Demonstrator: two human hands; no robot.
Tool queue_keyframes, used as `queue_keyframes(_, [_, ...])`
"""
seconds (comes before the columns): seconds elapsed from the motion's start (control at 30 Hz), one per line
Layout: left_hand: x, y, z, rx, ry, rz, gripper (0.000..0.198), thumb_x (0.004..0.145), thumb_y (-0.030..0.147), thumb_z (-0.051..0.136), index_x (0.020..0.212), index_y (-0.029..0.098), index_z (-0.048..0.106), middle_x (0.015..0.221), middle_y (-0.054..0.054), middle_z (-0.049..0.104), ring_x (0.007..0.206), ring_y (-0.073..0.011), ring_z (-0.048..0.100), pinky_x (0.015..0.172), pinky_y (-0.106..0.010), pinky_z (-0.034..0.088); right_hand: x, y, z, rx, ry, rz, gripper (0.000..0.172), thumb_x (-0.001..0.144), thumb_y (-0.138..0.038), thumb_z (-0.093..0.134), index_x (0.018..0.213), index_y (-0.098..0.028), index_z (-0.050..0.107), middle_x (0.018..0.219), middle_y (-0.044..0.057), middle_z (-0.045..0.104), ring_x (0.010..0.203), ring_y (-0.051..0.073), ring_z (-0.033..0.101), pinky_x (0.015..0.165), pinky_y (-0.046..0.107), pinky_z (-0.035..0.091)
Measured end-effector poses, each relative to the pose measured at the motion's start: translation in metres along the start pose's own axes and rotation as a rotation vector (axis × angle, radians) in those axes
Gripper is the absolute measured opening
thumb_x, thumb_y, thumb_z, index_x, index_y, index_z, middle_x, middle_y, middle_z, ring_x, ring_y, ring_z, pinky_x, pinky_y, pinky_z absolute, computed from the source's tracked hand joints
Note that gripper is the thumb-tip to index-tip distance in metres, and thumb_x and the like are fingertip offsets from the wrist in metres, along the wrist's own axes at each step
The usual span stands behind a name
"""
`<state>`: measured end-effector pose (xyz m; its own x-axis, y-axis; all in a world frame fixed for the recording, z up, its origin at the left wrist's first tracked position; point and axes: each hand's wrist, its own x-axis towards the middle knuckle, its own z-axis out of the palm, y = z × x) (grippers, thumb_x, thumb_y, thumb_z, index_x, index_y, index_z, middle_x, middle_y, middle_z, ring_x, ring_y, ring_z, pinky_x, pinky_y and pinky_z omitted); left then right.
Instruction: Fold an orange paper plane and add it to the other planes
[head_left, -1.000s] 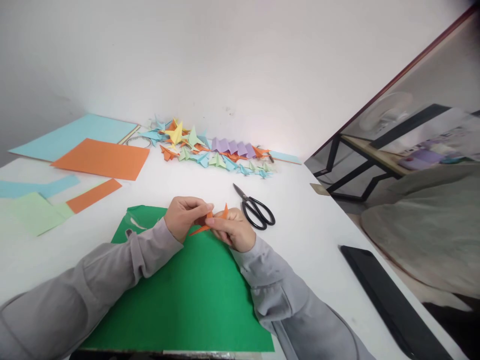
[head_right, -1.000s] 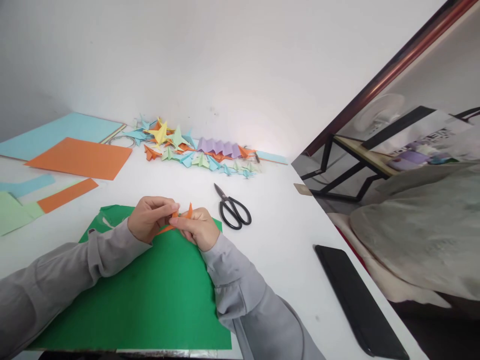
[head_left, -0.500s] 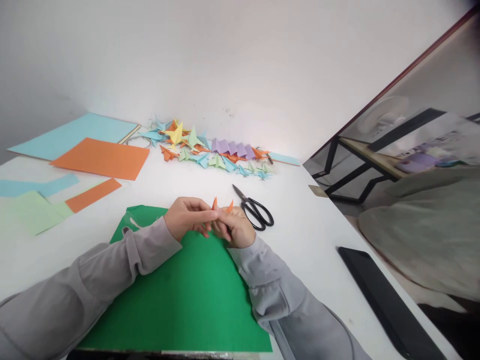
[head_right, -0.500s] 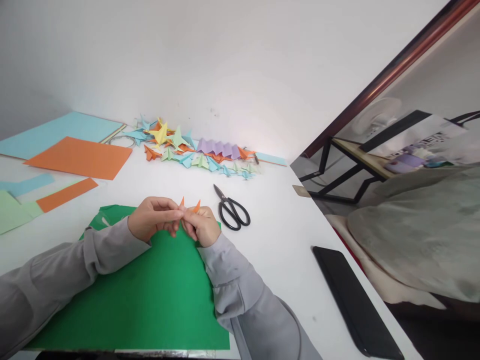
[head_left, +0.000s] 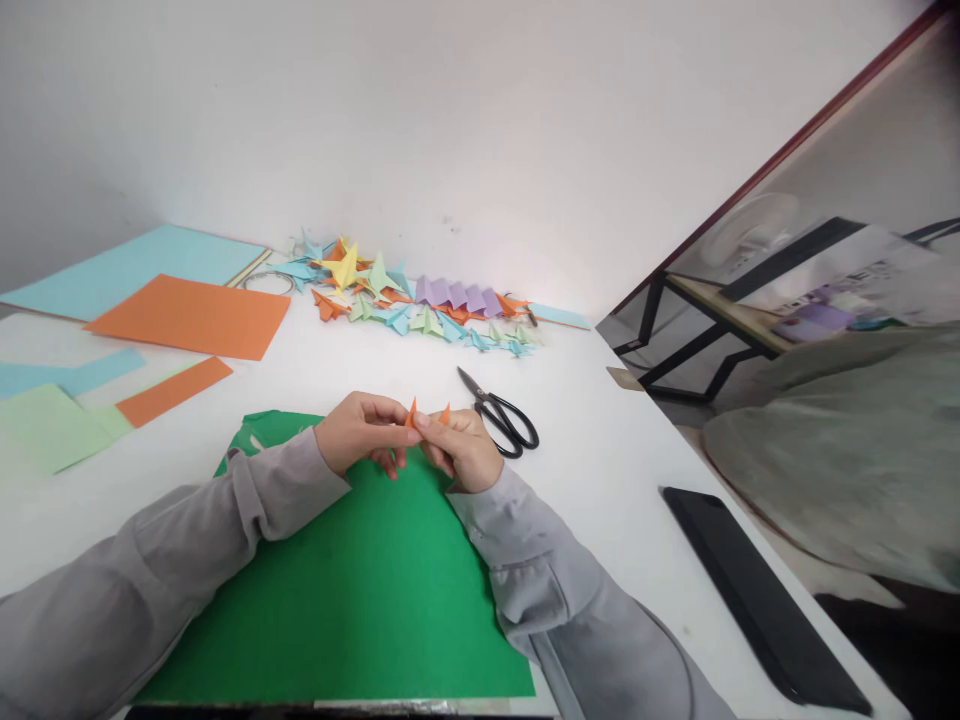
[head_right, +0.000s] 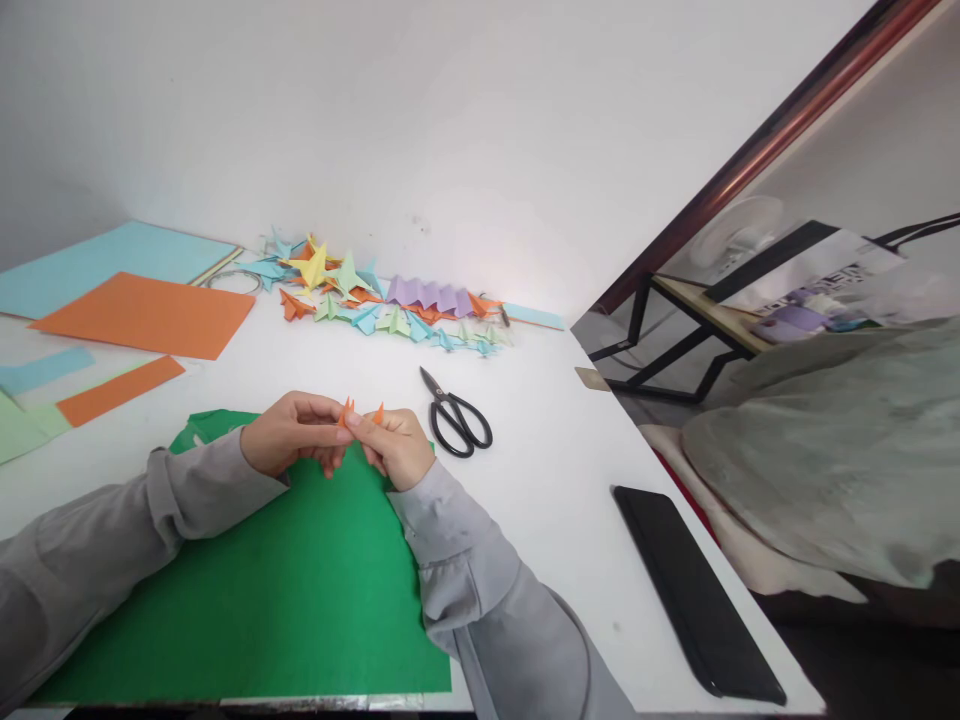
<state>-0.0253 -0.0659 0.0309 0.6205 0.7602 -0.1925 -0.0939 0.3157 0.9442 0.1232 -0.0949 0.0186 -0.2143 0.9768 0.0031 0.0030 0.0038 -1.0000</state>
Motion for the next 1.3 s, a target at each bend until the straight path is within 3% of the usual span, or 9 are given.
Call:
queue_keyframes(0.2, [-0.001, 0.004, -0.004, 0.12, 0.007, 0.081, 0.022, 0.054, 0.029, 0.076, 0.051, 0.011, 0.063, 0.042, -0.002, 0.056, 0.039, -0.0113, 0.052, 0.041, -0.023, 0.044, -0.002, -0.004, 0.001, -0.105, 0.006, -0.009, 0.065, 0.071, -0.071, 0.044, 0.031, -0.019, 0.042, 0.024, -0.004, 0.03, 0.027, 0.005, 0.026, 0.035, 0.024, 0.018])
queue_keyframes(0.37, [0.0, 0.007, -0.006, 0.155, 0.005, 0.069, 0.02, 0.052, 0.025, 0.074, 0.047, 0.012, 0.061, 0.041, -0.001, 0.054, 0.038, -0.0109, 0.05, 0.04, -0.023, 0.042, -0.001, 0.003, -0.001, -0.171, 0.041, 0.003, 0.068, 0.073, -0.072, 0.037, 0.033, -0.018, 0.047, 0.024, -0.003, 0.033, 0.026, 0.005, 0.03, 0.034, 0.023, 0.022])
queue_keyframes(0.6, [0.0, 0.011, -0.011, 0.183, -0.049, 0.024, 0.017, 0.05, 0.02, 0.072, 0.041, 0.014, 0.059, 0.039, 0.0, 0.05, 0.036, -0.0112, 0.049, 0.039, -0.024, 0.041, -0.001, 0.003, -0.002, -0.123, 0.08, 0.007, 0.058, 0.071, -0.066, 0.049, 0.046, -0.015, 0.058, 0.028, -0.003, 0.042, 0.026, 0.006, 0.034, 0.032, 0.021, 0.026])
queue_keyframes(0.77, [0.0, 0.012, -0.012, 0.181, -0.006, 0.035, 0.018, 0.05, 0.02, 0.073, 0.04, 0.013, 0.059, 0.038, 0.0, 0.05, 0.034, -0.01, 0.048, 0.036, -0.022, 0.04, 0.005, 0.004, -0.01, 0.021, 0.231, -0.047, 0.055, 0.072, -0.064, 0.049, 0.052, -0.014, 0.06, 0.03, -0.003, 0.046, 0.025, 0.006, 0.036, 0.03, 0.02, 0.026])
queue_keyframes(1.0, [0.001, 0.01, -0.014, 0.235, 0.056, 0.154, 0.022, 0.048, 0.027, 0.078, 0.047, 0.012, 0.061, 0.039, 0.001, 0.051, 0.034, -0.011, 0.049, 0.035, -0.022, 0.043, 0.004, 0.003, -0.005, 0.025, -0.04, 0.026, 0.039, 0.057, -0.049, 0.072, 0.06, -0.015, 0.056, 0.041, -0.003, 0.057, 0.032, 0.007, 0.048, 0.035, 0.018, 0.037])
queue_keyframes(1.3, [-0.002, 0.008, -0.008, 0.161, 0.031, 0.162, 0.027, 0.048, 0.031, 0.08, 0.046, 0.012, 0.06, 0.036, 0.0, 0.053, 0.032, -0.0119, 0.051, 0.034, -0.022, 0.041, 0.002, 0.004, -0.003, 0.109, -0.072, -0.031, 0.033, 0.063, -0.044, 0.071, 0.059, -0.015, 0.055, 0.039, -0.004, 0.055, 0.031, 0.006, 0.044, 0.032, 0.018, 0.033])
